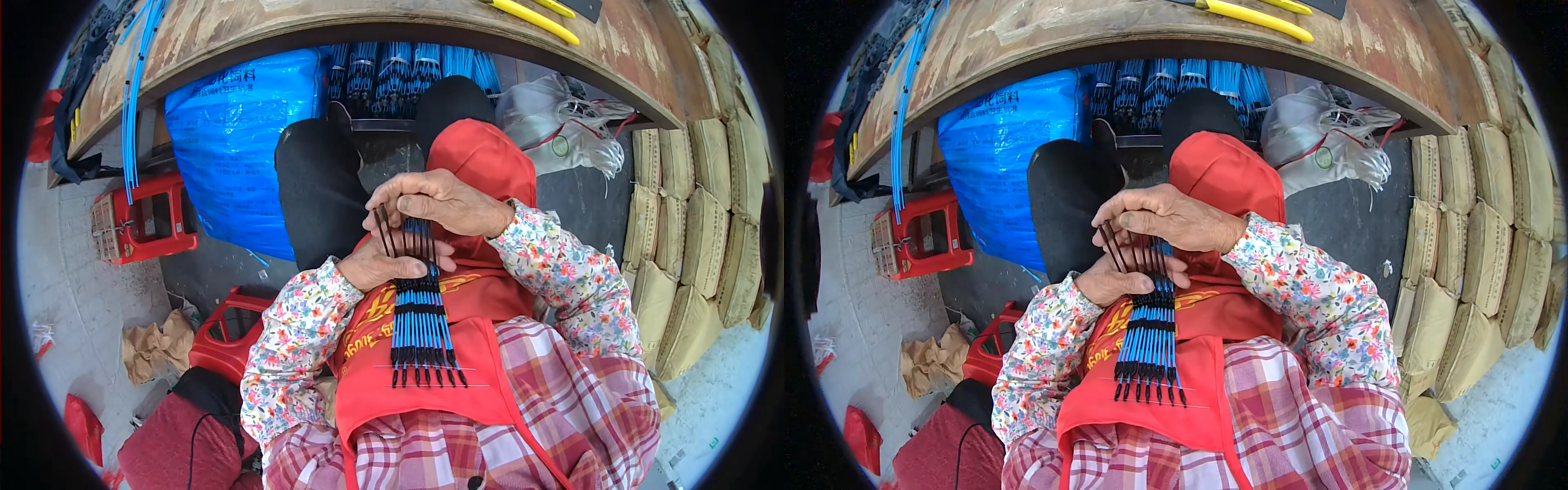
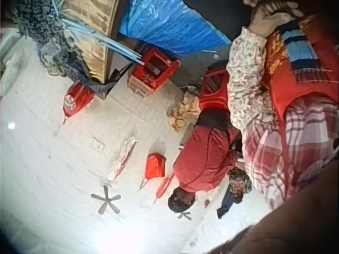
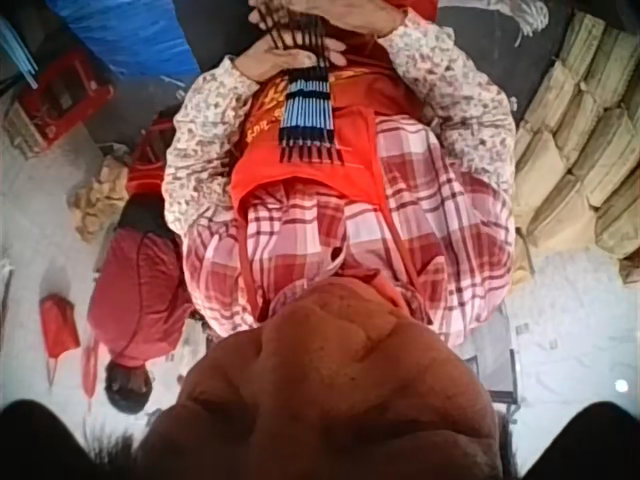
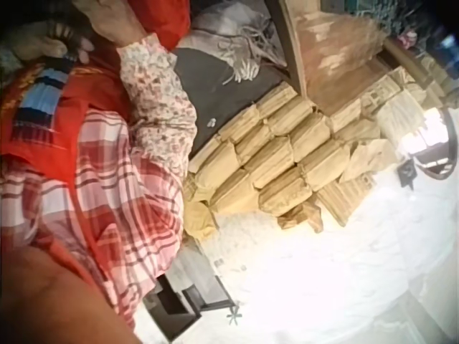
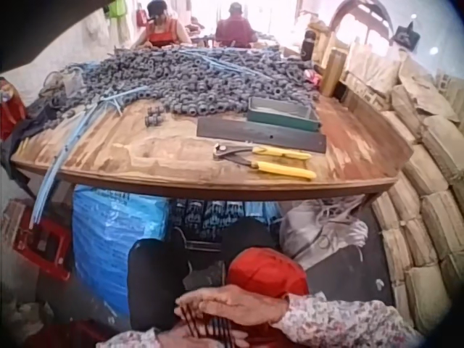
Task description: The person secures a bundle of plastic tubes with a tie, gathers another set of tubes, threads a wire through their end fittings and a central connector, and cuts the excess wire using pliers.
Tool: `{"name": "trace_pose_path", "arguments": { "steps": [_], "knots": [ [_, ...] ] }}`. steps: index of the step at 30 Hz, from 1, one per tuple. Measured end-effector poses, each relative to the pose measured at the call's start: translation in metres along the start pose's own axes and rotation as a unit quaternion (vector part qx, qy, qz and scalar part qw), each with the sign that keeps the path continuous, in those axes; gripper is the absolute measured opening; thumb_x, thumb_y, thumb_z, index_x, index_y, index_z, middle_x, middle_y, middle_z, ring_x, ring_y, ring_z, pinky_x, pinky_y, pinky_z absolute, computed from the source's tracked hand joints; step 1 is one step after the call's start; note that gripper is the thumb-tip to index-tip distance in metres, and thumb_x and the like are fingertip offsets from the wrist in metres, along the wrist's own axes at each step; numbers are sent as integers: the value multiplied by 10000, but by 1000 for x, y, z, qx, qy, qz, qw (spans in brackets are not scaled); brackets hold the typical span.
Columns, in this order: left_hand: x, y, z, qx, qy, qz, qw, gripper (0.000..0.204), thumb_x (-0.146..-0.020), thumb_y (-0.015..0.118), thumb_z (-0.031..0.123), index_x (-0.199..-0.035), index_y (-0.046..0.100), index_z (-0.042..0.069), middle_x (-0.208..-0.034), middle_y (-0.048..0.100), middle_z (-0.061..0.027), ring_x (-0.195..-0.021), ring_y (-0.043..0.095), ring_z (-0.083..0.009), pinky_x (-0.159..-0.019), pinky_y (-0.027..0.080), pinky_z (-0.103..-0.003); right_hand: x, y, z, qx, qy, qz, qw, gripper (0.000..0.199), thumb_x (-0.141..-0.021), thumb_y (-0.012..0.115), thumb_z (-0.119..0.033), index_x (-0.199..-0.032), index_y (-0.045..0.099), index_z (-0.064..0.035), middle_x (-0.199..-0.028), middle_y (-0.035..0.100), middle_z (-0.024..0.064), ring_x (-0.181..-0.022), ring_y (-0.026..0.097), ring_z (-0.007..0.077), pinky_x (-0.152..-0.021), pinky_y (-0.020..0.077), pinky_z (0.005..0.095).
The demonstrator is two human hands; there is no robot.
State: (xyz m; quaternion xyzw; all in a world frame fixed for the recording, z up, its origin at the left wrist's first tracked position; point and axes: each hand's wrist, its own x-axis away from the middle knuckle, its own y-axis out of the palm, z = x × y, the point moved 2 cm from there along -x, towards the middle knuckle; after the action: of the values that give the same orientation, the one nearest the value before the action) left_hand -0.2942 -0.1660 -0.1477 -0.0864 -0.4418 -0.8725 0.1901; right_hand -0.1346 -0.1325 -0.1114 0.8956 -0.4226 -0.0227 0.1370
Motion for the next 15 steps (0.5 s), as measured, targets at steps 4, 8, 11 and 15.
{"name": "trace_pose_path", "arguments": {
  "steps": [4,8,11,15],
  "knots": [
    [-4,12,10,48,164,94,981,643,-727,793,301,-1217,510,-4,-1103,626,-136,-1052,610,-278,-918,488,-385,1,2,2,-65,-20,17,998,332,-980,461,-266,-1134,551,14,-1023,632,84,-985,588,151,-883,466,299],
    [4,14,1,75,106,129,983,630,-774,739,395,-1212,506,7,-1106,624,-121,-983,642,-280,-893,508,-387,-3,8,-3,-58,-28,30,997,258,-975,449,-163,-1136,545,15,-1025,635,93,-1011,590,153,-882,467,292],
    [4,12,0,63,102,117,986,607,-798,710,415,-1186,520,-11,-1083,632,-143,-953,649,-263,-884,505,-368,-8,10,-4,-37,-32,10,999,248,-973,457,-162,-1118,554,14,-1009,649,103,-985,600,153,-861,476,285],
    [8,10,0,42,86,104,990,601,-819,688,423,-1178,516,-28,-1065,641,-157,-974,640,-236,-863,507,-350,-14,10,-2,13,-45,0,999,230,-976,460,-190,-1017,555,15,-974,663,103,-905,619,157,-801,489,292]
  ]
}}
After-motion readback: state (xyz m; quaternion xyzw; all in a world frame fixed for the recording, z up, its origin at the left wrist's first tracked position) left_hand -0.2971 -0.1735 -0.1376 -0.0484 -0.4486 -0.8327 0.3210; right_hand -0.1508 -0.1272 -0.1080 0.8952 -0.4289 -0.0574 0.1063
